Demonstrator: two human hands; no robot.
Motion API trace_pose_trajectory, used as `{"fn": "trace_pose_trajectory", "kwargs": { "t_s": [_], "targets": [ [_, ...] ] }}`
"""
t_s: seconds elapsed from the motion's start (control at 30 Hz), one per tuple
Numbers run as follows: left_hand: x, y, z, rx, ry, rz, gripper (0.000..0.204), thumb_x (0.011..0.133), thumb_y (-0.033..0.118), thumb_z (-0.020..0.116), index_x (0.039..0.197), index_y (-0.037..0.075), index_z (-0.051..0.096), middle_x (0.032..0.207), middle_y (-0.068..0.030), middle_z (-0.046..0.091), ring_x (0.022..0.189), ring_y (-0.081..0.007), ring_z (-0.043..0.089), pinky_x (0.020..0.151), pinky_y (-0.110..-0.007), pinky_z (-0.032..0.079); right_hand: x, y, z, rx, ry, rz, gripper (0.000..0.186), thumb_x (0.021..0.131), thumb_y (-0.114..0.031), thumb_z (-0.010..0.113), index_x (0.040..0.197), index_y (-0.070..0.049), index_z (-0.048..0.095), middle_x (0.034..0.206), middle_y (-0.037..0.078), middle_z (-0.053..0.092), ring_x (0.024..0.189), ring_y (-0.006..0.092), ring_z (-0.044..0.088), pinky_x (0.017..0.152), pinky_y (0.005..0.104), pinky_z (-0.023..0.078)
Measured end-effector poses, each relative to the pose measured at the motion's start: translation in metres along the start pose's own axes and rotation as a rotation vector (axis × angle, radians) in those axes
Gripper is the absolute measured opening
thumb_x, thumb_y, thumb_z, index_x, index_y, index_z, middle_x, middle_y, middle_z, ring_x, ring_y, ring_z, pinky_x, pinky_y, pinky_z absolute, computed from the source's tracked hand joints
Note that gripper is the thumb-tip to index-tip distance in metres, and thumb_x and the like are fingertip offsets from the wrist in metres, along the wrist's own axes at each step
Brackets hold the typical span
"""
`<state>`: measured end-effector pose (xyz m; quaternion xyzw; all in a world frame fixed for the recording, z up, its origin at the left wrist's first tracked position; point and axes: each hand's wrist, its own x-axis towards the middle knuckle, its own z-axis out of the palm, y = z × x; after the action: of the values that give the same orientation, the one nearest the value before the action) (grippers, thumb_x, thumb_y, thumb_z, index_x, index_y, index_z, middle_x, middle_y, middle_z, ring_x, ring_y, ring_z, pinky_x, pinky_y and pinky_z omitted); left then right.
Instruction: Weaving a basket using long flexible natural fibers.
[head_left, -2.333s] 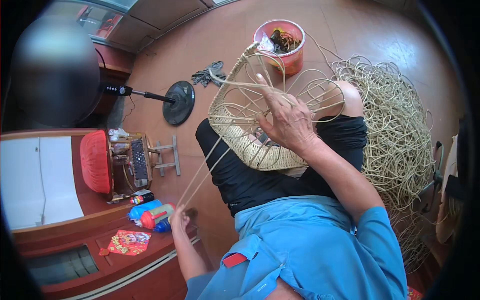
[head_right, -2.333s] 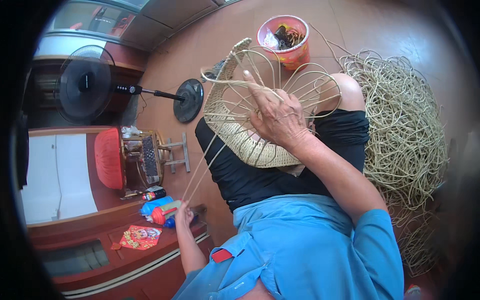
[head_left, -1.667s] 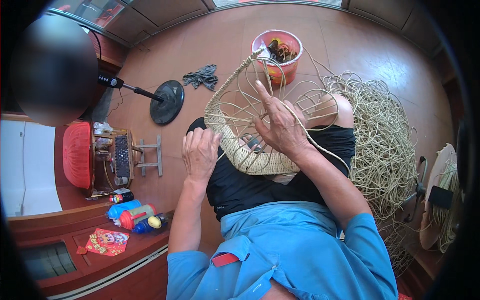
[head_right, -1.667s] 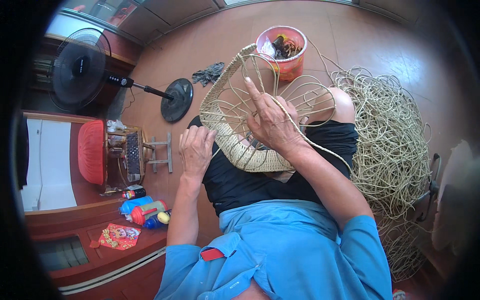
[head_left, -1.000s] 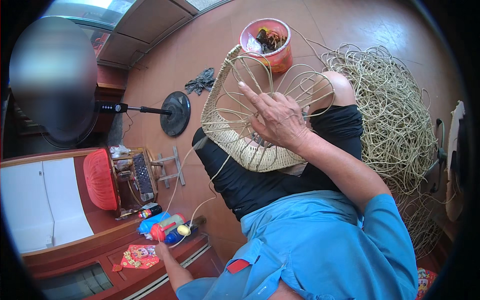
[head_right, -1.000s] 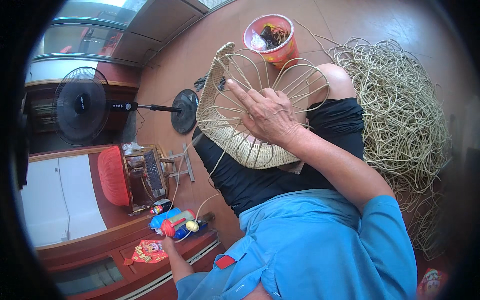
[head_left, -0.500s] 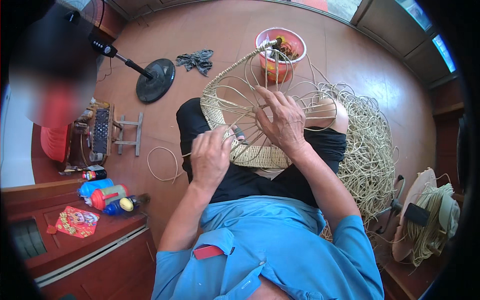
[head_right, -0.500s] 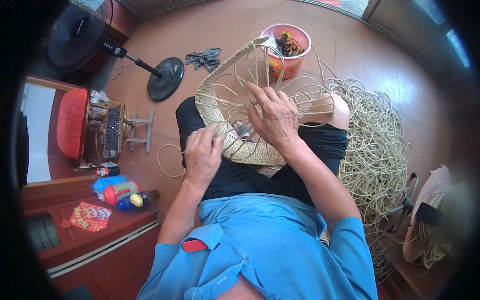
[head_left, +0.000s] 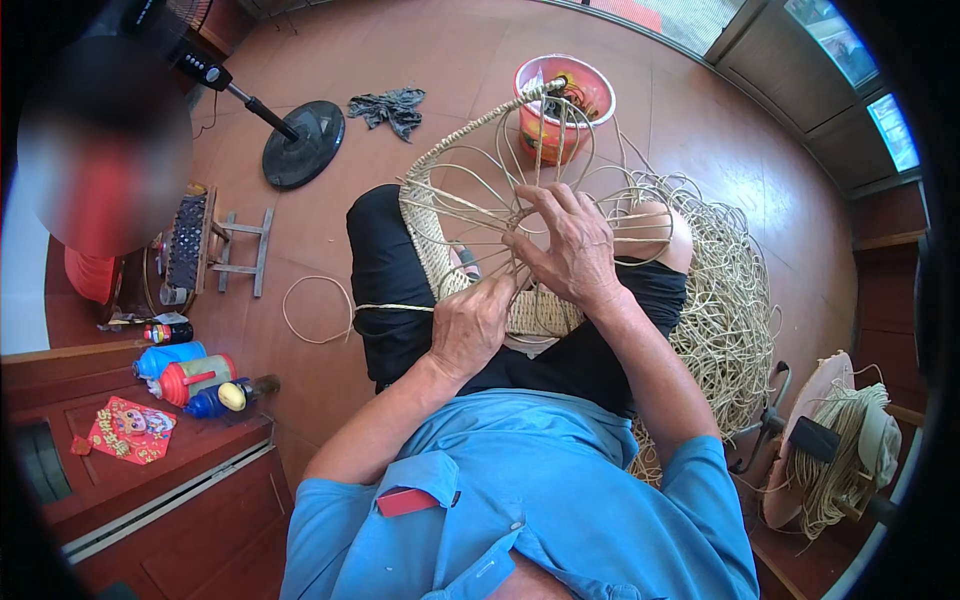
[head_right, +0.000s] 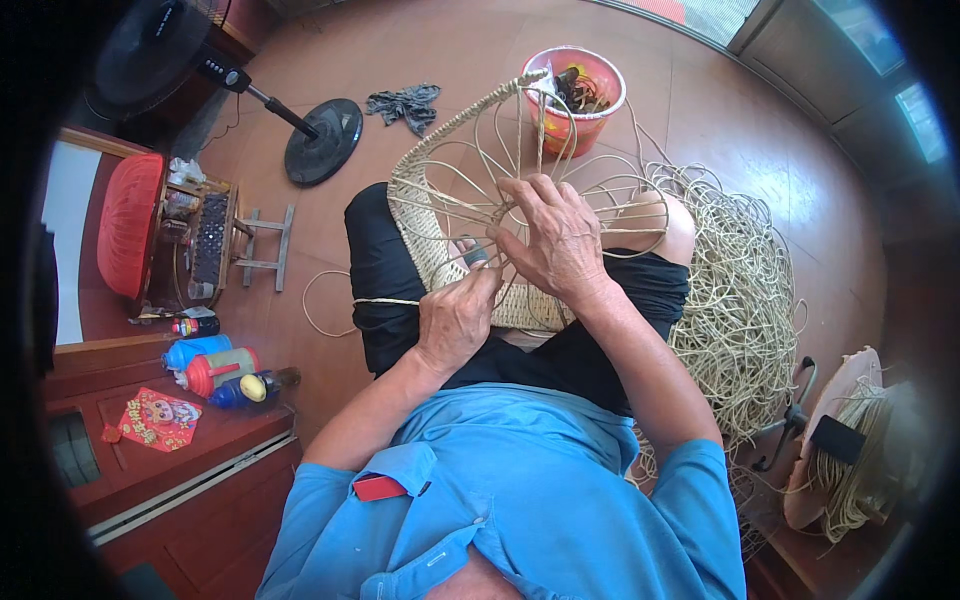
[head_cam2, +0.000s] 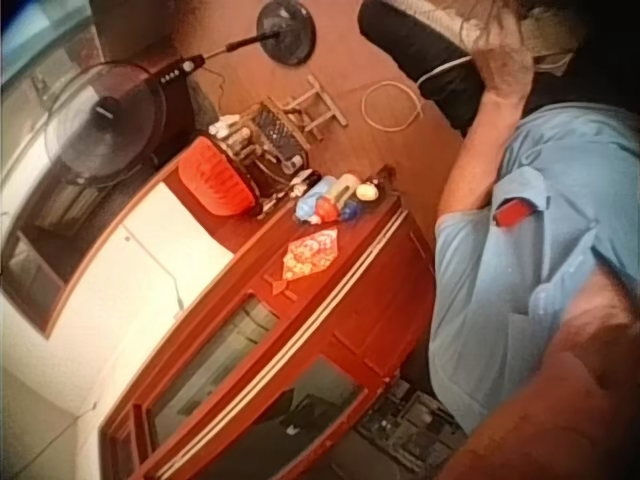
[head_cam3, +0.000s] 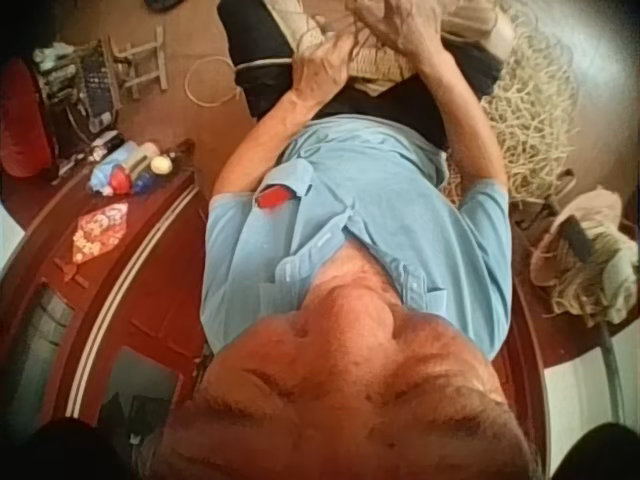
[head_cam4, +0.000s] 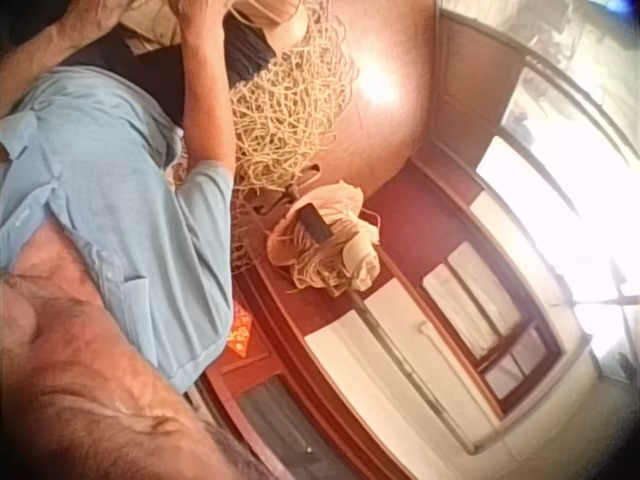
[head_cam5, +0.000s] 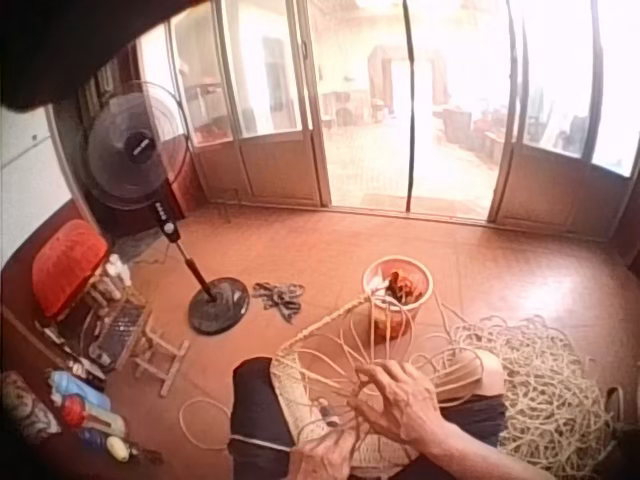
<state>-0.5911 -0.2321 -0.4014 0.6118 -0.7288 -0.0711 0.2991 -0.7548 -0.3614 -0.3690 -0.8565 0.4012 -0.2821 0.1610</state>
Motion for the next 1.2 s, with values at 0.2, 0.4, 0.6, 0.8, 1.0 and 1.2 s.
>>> {"fn": "trace_pose_trajectory", "kwargs": {
  "t_s": [0.2, 0.4, 0.6, 0.8, 1.0, 1.2],
  "targets": [
    [0.001, 0.005, 0.000, -0.108, -0.007, 0.002, 0.006, 0.101, 0.006, 0.067, 0.099, 0.007, 0.062, 0.082, -0.0148, 0.072, 0.076, -0.0364, 0.076, 0.066, -0.049, 0.059, -0.001, -0.004, -0.005, 0.000, -0.048, 0.007, 0.056, 0.092, -0.033, 0.083, 0.142, -0.013, 0.067, 0.127, 0.012, 0.068, 0.115, 0.0362, 0.067, 0.100, 0.0498, 0.054],
    [-0.007, -0.009, -0.017, -0.150, -0.115, -0.071, 0.008, 0.104, 0.011, 0.069, 0.109, 0.005, 0.069, 0.089, -0.0165, 0.076, 0.081, -0.0380, 0.078, 0.066, -0.049, 0.059, -0.001, -0.001, -0.003, -0.002, -0.030, -0.026, 0.046, 0.095, -0.025, 0.077, 0.138, -0.013, 0.068, 0.125, 0.011, 0.068, 0.108, 0.0362, 0.066, 0.097, 0.0492, 0.054],
    [-0.009, -0.015, -0.024, -0.125, -0.172, -0.020, 0.006, 0.104, 0.010, 0.068, 0.108, 0.005, 0.069, 0.090, -0.0165, 0.078, 0.080, -0.0374, 0.079, 0.066, -0.047, 0.061, 0.000, 0.004, 0.001, 0.032, -0.007, -0.059, 0.041, 0.097, -0.023, 0.074, 0.137, -0.012, 0.068, 0.123, 0.012, 0.068, 0.105, 0.0367, 0.066, 0.096, 0.0491, 0.055],
    [-0.008, -0.016, -0.022, -0.101, -0.139, 0.016, 0.005, 0.103, 0.008, 0.068, 0.107, 0.004, 0.069, 0.086, -0.0164, 0.077, 0.076, -0.0372, 0.078, 0.064, -0.048, 0.060, 0.001, -0.005, 0.006, 0.024, 0.049, -0.021, 0.036, 0.096, -0.022, 0.074, 0.130, -0.012, 0.070, 0.119, 0.011, 0.068, 0.102, 0.0369, 0.066, 0.092, 0.0495, 0.055],
    [-0.009, -0.017, -0.021, -0.064, -0.138, 0.029, 0.006, 0.100, 0.005, 0.069, 0.106, 0.005, 0.068, 0.084, -0.0160, 0.075, 0.075, -0.0364, 0.077, 0.063, -0.048, 0.059, 0.005, -0.018, 0.018, -0.040, 0.114, 0.094, 0.031, 0.089, -0.019, 0.074, 0.120, -0.011, 0.072, 0.111, 0.011, 0.068, 0.096, 0.0372, 0.067, 0.089, 0.0501, 0.056],
    [-0.009, -0.023, -0.019, -0.036, -0.141, 0.023, 0.006, 0.101, 0.005, 0.067, 0.106, 0.006, 0.068, 0.083, -0.0150, 0.074, 0.076, -0.0362, 0.078, 0.063, -0.048, 0.059, 0.005, -0.012, 0.011, 0.009, 0.086, 0.060, 0.038, 0.091, -0.023, 0.078, 0.125, -0.011, 0.072, 0.114, 0.012, 0.069, 0.104, 0.0372, 0.068, 0.094, 0.0496, 0.055]
  ]
}}
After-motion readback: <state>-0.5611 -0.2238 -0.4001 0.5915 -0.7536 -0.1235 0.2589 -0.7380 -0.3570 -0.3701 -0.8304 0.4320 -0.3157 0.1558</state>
